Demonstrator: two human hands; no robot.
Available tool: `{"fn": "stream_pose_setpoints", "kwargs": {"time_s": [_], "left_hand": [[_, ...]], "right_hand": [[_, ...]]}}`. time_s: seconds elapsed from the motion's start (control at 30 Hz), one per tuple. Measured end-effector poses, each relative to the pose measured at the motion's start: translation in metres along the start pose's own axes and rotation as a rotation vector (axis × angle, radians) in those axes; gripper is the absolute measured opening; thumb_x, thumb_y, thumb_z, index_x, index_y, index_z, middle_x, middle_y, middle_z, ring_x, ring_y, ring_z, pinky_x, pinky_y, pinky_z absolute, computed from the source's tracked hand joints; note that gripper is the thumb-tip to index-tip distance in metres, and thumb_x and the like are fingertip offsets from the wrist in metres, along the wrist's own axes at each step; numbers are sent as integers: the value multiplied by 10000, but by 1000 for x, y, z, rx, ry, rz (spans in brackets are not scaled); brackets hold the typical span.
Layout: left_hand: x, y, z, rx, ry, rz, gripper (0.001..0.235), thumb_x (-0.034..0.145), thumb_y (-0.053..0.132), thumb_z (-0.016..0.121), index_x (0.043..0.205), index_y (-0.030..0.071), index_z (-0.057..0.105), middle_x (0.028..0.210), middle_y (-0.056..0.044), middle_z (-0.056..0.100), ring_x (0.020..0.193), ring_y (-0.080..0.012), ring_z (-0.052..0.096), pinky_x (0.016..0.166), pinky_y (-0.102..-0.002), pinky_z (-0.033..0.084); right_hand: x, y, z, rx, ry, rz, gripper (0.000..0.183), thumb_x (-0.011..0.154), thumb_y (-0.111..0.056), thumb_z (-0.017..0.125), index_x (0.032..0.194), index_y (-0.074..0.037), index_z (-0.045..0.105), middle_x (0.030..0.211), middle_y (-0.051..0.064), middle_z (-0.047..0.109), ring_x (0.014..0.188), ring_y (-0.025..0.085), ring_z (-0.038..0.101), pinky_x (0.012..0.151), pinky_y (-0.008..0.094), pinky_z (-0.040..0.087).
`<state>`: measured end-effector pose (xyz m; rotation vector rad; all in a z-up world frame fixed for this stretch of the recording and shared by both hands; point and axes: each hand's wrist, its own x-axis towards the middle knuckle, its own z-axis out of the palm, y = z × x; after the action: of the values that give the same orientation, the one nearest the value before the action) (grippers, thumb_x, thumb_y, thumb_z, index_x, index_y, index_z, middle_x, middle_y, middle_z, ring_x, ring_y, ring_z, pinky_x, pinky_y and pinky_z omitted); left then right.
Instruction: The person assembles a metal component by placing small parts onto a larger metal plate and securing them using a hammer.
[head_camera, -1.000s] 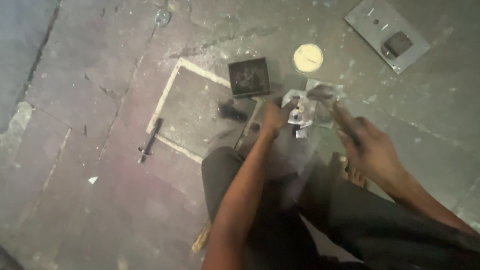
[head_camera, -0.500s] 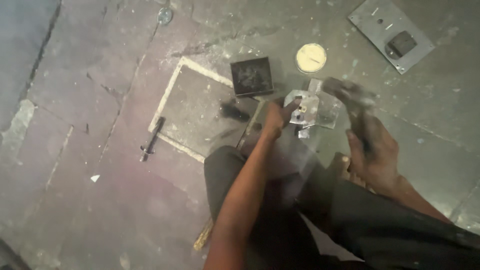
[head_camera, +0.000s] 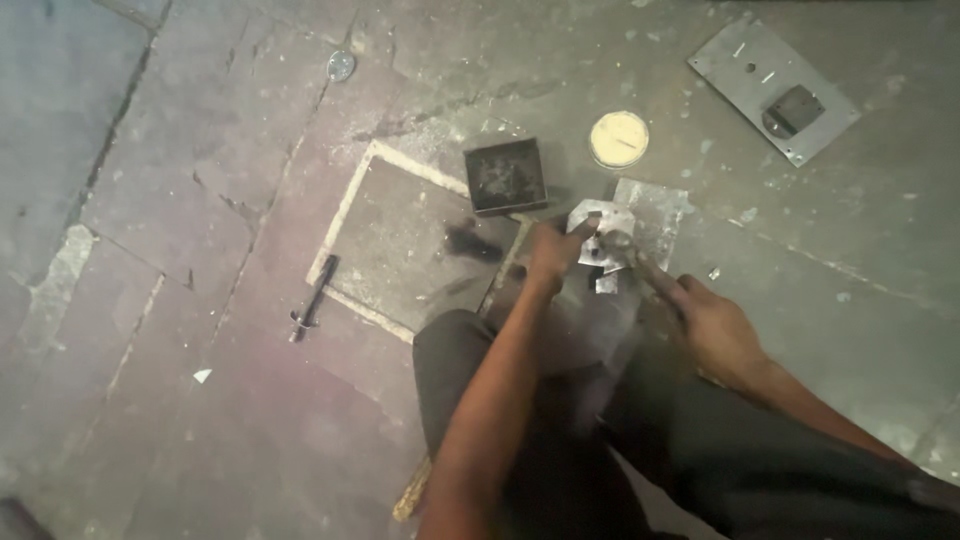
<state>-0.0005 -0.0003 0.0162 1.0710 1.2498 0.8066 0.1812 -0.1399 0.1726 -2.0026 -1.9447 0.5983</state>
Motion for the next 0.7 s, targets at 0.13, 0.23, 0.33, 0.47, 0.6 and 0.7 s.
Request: {"fn": "stream_pose_setpoints", "kwargs": {"time_s": [0.13,0.23,0.33,0.47,0.6,0.7], "left_hand": [[-2,2,-8,154,-6,-41,382,901,257,779,1133,-46,754,979,-146,798,822,-180,676,772,-355,542],[-1,18,-9,-32,-13,42,364,929,288,735,1124,-17,773,999,-120,793,863,-164,709,785,-332,558],[-12,47,-15,-96,-47,-13,449,937,337,721,1199,-26,762,1062,-154,780,896,-170,692,769,-328,547],[-45,113,-20,-193,-38,-138,554,932,382,725,1261,-62,685,1169,-182,729,988,-204,678,821,-367,560],[-89,165,-14,-106,4,-64,607,943,424,687,1342,-33,648,1277,-153,708,1167,-208,645,1010,-329,477],[-101,183,-12,-97,32,-17,570,950,401,685,1324,-28,654,1260,-141,716,1152,-206,647,1003,-329,480]], "right_hand": [[-48,44,37,184,220,-43,529,977,-408,469,1486,-265,456,1254,207,607,1010,409,604,873,493,483],[-78,110,114,53,27,-10,606,975,-492,391,1538,-269,397,1345,226,584,1135,410,564,954,480,442],[-97,155,174,-987,638,-428,747,998,-716,5,1609,-378,273,1397,184,575,1214,339,539,984,379,435],[-8,202,95,116,-285,192,404,991,-413,555,1240,-143,724,1221,191,723,1116,374,674,977,469,513],[139,216,-13,-208,224,94,756,838,-340,793,1490,-30,568,1496,270,527,1310,471,525,1071,538,459],[182,197,-35,-298,277,92,735,905,-395,780,1545,-106,563,1552,252,486,1356,471,477,1045,576,437]]}}
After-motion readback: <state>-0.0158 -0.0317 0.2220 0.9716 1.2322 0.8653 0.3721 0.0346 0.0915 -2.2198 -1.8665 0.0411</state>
